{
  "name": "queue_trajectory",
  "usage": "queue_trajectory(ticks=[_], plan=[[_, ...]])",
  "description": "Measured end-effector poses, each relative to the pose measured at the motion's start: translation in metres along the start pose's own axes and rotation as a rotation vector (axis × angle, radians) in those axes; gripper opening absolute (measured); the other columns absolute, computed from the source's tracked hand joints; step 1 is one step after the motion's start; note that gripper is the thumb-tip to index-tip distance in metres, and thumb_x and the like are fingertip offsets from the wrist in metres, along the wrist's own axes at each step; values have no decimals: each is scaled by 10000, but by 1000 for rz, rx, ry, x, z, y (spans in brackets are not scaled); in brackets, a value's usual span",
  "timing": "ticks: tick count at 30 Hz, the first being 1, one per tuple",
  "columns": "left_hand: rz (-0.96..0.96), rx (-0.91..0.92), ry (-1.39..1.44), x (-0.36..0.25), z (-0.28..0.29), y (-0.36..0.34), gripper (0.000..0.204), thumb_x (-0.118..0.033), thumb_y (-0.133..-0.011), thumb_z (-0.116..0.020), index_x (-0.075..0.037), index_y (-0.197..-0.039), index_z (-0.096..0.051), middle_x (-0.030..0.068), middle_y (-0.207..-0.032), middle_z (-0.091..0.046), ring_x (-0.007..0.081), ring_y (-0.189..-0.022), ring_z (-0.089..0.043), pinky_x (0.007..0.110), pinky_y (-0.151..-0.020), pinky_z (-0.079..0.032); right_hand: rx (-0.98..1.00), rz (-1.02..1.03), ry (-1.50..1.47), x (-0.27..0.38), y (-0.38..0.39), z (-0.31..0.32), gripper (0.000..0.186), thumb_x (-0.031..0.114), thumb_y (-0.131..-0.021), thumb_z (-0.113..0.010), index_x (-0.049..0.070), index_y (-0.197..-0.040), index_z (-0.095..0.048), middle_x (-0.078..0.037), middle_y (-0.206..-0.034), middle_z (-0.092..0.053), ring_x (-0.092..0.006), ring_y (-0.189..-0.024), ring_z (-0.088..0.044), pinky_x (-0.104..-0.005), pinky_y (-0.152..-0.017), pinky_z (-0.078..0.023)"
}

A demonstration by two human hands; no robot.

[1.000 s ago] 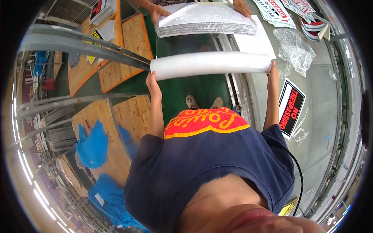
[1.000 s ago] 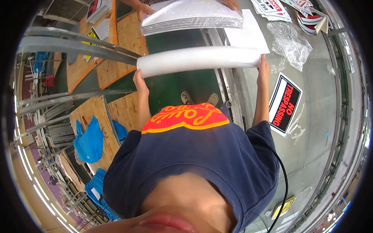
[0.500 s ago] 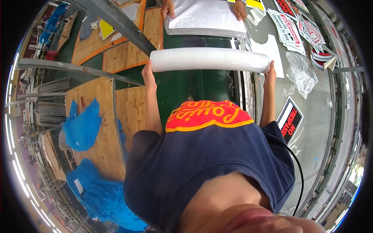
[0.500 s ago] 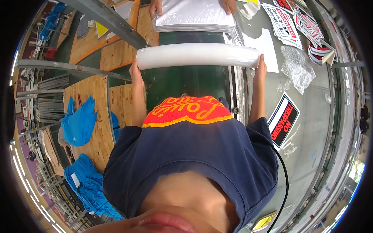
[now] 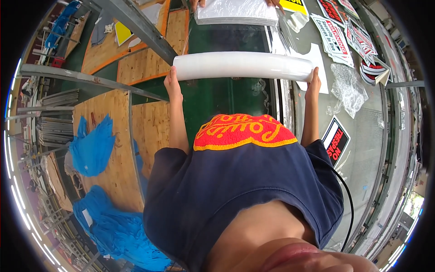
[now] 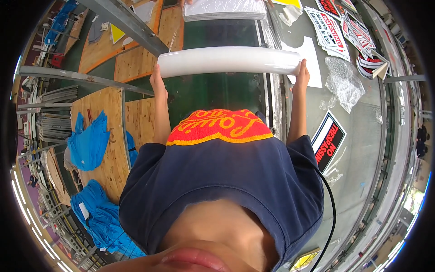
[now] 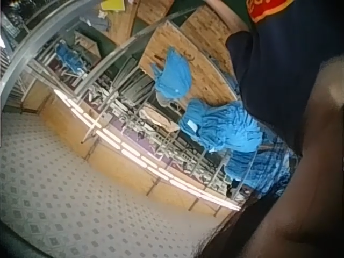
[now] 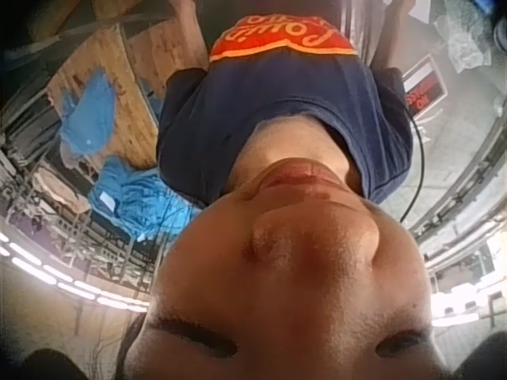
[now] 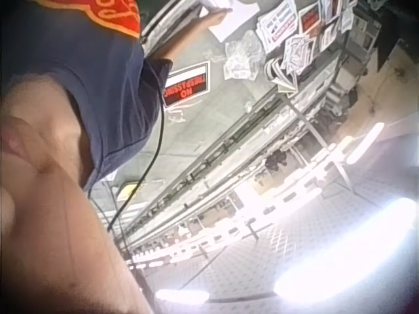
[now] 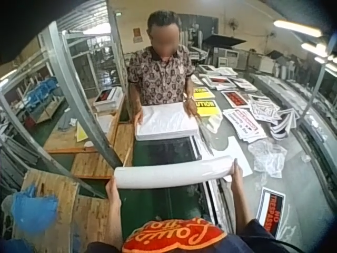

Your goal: Wrapping printed signs in plastic and then sorting blue fabric items on a table.

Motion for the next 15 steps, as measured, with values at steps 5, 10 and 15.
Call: queue_trajectory(ticks=[5, 10, 15], plan=[[-3, -27, -3, -1, 1, -6, 538, -422, -901, -551, 71, -1115, -582, 108, -1091, -593, 173, -1020, -507, 308, -927, -353, 20, -6, 12, -6, -6, -1, 556, 505, -902, -517, -41, -929, -618, -66, -877, -598, -129, -822, -538, -268, -754, -425], [-30, -34, -3, 2, 8, -3, 503, -401, -910, -549, 64, -1096, -594, 98, -1072, -601, 160, -998, -514, 303, -907, -364, 6, -26, -56, -17, 0, 0, 532, 474, -908, -525, -48, -950, -621, -71, -899, -599, -139, -833, -531, -277, -774, -417], [-45, -9, -39, 8, 7, 5, 487, -385, -921, -542, 64, -1103, -595, 95, -1070, -607, 148, -989, -523, 286, -900, -372, 8, 68, -57, -29, 0, 7, 460, 417, -917, -534, -34, -929, -622, -53, -888, -588, -128, -823, -508, -272, -779, -398]])
Point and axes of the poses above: each hand's wrist, its own y-axis away from the middle knuckle, its own z-axis out of the back of the hand, x = y × z, the point moved 3 cm from there along -y, towards the middle knuckle
